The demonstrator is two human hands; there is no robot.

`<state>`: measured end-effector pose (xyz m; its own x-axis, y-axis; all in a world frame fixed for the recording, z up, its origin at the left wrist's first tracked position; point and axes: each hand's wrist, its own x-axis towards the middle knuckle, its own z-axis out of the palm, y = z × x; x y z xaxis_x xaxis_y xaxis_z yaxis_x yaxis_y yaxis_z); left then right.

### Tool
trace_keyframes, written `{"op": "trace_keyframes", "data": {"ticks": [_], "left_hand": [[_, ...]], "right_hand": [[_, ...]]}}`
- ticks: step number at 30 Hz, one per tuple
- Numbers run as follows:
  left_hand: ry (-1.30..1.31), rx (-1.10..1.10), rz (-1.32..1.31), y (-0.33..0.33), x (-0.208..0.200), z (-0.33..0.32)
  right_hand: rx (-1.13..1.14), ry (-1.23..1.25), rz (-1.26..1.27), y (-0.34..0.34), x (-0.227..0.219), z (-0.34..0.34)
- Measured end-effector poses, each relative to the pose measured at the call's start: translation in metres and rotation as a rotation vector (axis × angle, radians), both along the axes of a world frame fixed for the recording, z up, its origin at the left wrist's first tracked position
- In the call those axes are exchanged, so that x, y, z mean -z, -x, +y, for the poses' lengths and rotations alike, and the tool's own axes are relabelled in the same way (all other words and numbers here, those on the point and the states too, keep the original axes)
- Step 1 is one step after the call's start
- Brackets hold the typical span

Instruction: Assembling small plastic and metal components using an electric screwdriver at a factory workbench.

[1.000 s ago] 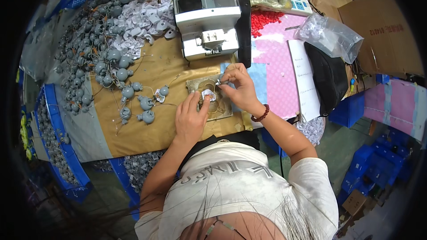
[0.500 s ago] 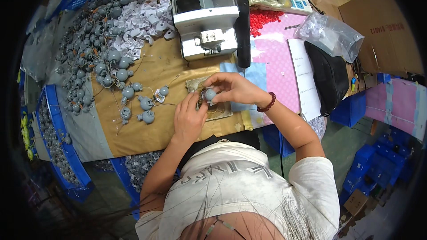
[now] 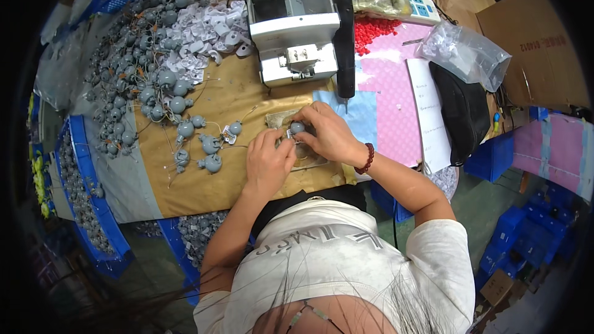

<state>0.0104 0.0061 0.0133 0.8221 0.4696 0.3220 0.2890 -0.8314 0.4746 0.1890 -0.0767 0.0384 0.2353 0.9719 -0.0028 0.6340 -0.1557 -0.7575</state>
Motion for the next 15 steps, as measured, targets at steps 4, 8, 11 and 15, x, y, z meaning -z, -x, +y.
{"op": "trace_keyframes", "data": {"ticks": [4,8,11,15], "left_hand": [[0.017,-0.041,0.041,-0.009,-0.007,0.001],[0.078,-0.091,0.091,-0.014,-0.008,-0.001],[0.141,-0.127,0.105,-0.019,-0.011,-0.002],[0.124,-0.13,0.076,-0.018,-0.01,-0.003]], "right_hand": [[-0.043,0.144,-0.006,-0.005,-0.01,0.009],[-0.04,0.207,0.075,-0.016,-0.009,0.014],[-0.102,0.18,-0.051,-0.007,-0.015,0.014],[-0.192,0.372,-0.121,-0.014,-0.025,0.029]]}}
